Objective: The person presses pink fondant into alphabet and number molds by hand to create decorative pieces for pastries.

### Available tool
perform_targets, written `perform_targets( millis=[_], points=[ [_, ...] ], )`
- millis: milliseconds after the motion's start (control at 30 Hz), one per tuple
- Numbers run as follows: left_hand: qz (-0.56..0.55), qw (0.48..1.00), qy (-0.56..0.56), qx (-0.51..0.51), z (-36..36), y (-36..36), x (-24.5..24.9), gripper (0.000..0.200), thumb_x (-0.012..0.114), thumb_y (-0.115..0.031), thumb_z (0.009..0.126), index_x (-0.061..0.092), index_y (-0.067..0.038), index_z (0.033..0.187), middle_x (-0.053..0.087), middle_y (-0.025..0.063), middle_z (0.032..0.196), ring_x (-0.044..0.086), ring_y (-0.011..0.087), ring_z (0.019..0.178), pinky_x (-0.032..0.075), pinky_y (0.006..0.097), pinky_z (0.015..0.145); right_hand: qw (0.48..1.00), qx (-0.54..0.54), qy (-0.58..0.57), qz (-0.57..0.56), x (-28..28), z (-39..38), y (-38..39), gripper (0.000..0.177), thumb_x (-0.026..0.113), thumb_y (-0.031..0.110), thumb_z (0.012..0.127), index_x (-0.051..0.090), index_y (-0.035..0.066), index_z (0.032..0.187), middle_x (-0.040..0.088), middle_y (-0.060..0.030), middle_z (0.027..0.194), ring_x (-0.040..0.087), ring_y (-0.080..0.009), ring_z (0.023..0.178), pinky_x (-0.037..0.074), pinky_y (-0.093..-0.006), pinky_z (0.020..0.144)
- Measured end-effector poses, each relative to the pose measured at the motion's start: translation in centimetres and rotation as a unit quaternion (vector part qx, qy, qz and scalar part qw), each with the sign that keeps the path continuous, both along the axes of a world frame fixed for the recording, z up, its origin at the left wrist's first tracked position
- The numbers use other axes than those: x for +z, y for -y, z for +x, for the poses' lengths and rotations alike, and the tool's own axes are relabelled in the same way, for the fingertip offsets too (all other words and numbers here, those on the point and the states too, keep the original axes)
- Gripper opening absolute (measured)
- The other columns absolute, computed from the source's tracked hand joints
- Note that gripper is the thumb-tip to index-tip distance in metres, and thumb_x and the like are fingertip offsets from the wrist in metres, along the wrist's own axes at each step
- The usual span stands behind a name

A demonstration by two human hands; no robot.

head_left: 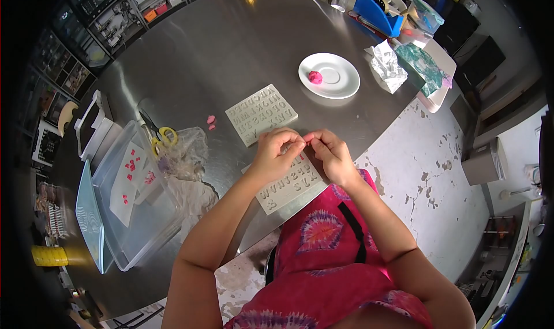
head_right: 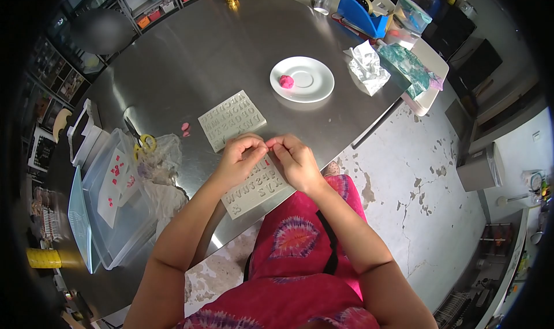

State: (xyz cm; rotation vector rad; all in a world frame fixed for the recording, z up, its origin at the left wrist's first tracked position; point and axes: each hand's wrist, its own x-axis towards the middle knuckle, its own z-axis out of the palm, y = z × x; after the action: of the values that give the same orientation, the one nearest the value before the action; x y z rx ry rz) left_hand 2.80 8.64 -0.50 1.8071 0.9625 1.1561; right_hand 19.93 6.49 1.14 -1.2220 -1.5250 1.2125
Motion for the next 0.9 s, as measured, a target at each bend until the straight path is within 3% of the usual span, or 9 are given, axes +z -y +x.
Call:
perform_targets(
  millis=[67,100,167,267,400,467,900],
  points=[
    [-0.008,0.998,0.063,0.002,0.2,0.0,0.1,0.010,0.064,-0.009,0.080,0.063,0.001,0.077,0.064,0.0057,0.079,0.059,0.0141,0.069,0.046,0.0282,0.066,0.995,-0.008,-0.103,-0.010,0.5,-0.1,0.3,0.016,0.053,0.010,0.091,0.062,-0.001,0.099,0.060,-0.0090,0.091,0.057,-0.0146,0.083,0.046,-0.0266,0.076],
    [-0.008,0.998,0.063,0.002,0.2,0.0,0.2,0.010,0.064,-0.009,0.080,0.063,0.001,0.077,0.064,0.0057,0.079,0.059,0.0141,0.069,0.046,0.0282,0.066,0.995,-0.008,-0.103,-0.010,0.4,-0.1,0.3,0.016,0.053,0.010,0.091,0.062,-0.001,0.099,0.060,-0.0090,0.091,0.057,-0.0146,0.083,0.046,-0.0266,0.076],
    [-0.011,0.998,0.069,0.010,0.3,0.0,0.2,0.009,0.064,-0.005,0.080,0.063,0.004,0.079,0.064,0.0087,0.079,0.060,0.0139,0.069,0.048,0.0259,0.062,0.992,-0.021,-0.016,0.121,0.3,-0.2,0.3,0.012,0.057,0.006,0.088,0.064,-0.001,0.096,0.060,-0.0081,0.091,0.059,-0.0136,0.082,0.048,-0.0253,0.074],
    [-0.021,0.998,0.061,0.013,0.2,0.1,0.4,0.009,0.064,-0.005,0.080,0.063,0.004,0.079,0.064,0.0084,0.079,0.060,0.0135,0.070,0.047,0.0257,0.062,0.991,-0.029,-0.053,0.115,0.4,-0.8,0.5,0.009,0.063,0.001,0.084,0.065,-0.001,0.092,0.061,-0.0080,0.091,0.061,-0.0125,0.079,0.050,-0.0238,0.070],
    [-0.012,0.999,0.050,0.011,0.1,0.2,0.7,0.009,0.064,-0.005,0.080,0.063,0.004,0.079,0.064,0.0085,0.079,0.060,0.0135,0.070,0.047,0.0258,0.062,0.989,-0.044,-0.018,0.139,0.0,-0.8,0.3,0.010,0.065,0.000,0.081,0.065,-0.001,0.091,0.062,-0.0079,0.089,0.062,-0.0115,0.077,0.051,-0.0226,0.066],
    [-0.049,0.998,0.030,-0.010,-0.1,0.3,1.0,0.005,0.060,-0.002,0.083,0.062,0.003,0.083,0.061,0.0060,0.086,0.057,0.0125,0.080,0.045,0.0255,0.074,0.988,-0.051,-0.005,0.149,0.3,-0.8,0.4,0.008,0.066,0.001,0.081,0.065,-0.001,0.089,0.062,-0.0076,0.087,0.062,-0.0115,0.077,0.051,-0.0229,0.067],
    [-0.011,1.000,0.005,-0.014,-0.2,0.6,1.2,0.009,0.060,0.002,0.081,0.064,0.002,0.089,0.060,0.0069,0.090,0.059,0.0136,0.082,0.049,0.0249,0.069,0.989,-0.094,-0.008,0.115,0.1,-1.0,0.4,0.011,0.070,0.003,0.077,0.066,0.001,0.086,0.063,-0.0054,0.082,0.059,-0.0090,0.070,0.047,-0.0228,0.062]
  ],
)
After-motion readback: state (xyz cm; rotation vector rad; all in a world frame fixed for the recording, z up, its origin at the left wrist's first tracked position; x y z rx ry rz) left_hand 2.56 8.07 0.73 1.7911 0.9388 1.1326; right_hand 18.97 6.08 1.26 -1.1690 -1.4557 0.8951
